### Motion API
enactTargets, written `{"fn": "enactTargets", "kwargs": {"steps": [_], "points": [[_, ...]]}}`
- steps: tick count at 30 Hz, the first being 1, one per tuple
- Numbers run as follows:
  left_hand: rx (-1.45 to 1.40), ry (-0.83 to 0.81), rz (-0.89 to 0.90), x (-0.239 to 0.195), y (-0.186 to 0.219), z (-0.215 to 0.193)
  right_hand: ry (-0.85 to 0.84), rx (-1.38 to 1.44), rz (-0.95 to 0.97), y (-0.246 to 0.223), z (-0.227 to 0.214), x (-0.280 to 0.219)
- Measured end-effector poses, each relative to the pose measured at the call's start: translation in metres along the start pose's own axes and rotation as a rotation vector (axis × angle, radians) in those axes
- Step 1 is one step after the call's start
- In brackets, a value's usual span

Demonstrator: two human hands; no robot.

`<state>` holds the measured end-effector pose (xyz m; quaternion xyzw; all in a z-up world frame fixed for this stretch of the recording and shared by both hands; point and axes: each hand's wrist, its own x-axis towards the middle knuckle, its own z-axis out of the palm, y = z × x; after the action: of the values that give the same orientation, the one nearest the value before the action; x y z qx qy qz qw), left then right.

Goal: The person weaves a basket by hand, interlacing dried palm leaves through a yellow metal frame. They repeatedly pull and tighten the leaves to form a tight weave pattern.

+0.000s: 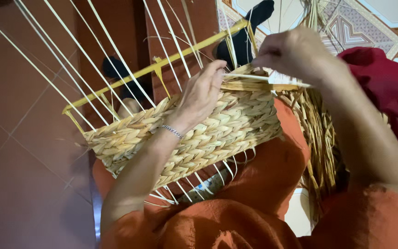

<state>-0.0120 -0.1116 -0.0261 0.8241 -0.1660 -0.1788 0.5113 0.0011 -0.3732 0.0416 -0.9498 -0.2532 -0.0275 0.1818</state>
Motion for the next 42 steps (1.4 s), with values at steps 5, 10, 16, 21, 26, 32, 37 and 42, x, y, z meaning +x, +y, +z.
{"fn": "enactTargets", "kwargs": {"steps": [5,10,16,21,26,32,37,42], "points": [[0.296,0.298,0.64,-0.007,-0.024,0.006,0.181,-0.066,-0.071,-0.026,0.042,0.002],[0.385,0.28,0.662,-0.008,-0.035,0.009,0.175,-0.196,0.067,-0.037,0.05,0.011],[0.229,0.191,0.29,0.021,-0.009,-0.005,0.064,-0.01,0.248,-0.02,0.047,-0.013],[-0.057,0.062,-0.209,0.009,0.016,-0.024,0.169,-0.135,0.265,-0.011,0.05,-0.022],[-0.079,0.537,0.404,-0.099,-0.022,-0.077,-0.042,0.213,0.609,-0.008,0.058,-0.021],[0.027,1.062,0.105,-0.217,-0.102,-0.12,0.175,0.339,0.452,-0.004,0.07,-0.023],[-0.13,0.946,-0.198,-0.231,-0.143,-0.117,0.158,0.327,0.599,-0.01,0.073,-0.027],[-0.374,1.059,-0.095,-0.195,-0.148,-0.109,0.211,0.388,0.475,0.007,0.079,-0.03]]}}
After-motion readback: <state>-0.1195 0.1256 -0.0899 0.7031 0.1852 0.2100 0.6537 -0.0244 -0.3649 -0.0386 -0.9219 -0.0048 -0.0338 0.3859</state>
